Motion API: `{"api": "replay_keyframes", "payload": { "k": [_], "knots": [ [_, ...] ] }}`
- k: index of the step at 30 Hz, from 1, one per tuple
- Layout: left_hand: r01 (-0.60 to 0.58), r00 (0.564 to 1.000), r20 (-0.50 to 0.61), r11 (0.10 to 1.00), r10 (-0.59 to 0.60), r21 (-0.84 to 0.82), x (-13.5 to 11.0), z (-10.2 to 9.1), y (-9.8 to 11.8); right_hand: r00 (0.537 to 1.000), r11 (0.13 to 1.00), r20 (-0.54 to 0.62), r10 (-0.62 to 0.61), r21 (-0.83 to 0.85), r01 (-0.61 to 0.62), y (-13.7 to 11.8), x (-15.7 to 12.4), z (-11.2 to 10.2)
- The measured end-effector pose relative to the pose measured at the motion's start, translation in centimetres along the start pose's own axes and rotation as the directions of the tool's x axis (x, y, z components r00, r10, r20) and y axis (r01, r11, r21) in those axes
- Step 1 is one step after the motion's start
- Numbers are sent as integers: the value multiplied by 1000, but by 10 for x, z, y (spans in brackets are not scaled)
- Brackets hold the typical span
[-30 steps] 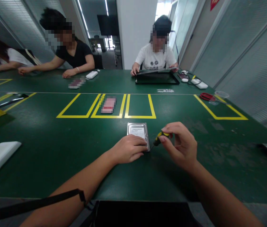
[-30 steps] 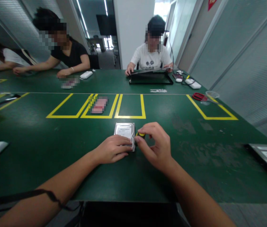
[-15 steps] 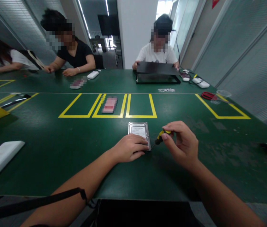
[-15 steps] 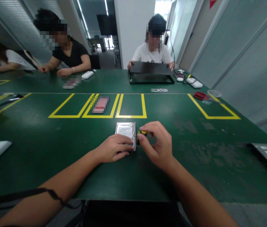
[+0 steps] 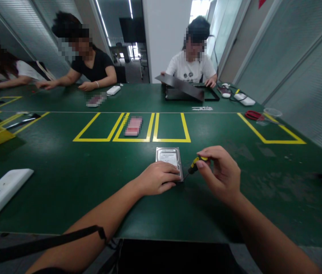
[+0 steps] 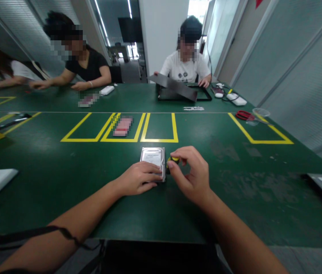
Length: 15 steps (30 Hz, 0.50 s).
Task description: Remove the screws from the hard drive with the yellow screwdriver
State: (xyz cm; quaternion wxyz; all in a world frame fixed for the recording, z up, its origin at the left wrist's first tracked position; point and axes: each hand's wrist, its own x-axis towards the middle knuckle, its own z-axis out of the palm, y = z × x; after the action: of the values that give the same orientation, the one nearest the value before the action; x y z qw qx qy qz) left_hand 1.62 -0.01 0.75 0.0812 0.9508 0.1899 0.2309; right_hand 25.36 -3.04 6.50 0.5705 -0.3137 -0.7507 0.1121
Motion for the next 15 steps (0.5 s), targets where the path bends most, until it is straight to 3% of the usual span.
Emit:
{"api": "replay_keyframes", "payload": {
  "k": [15],
  "knots": [
    [8,1000,-7,1000,-8,-4,-1,1,0,1000,1000,1,19,17,-19,2,-2,0]
  ]
}}
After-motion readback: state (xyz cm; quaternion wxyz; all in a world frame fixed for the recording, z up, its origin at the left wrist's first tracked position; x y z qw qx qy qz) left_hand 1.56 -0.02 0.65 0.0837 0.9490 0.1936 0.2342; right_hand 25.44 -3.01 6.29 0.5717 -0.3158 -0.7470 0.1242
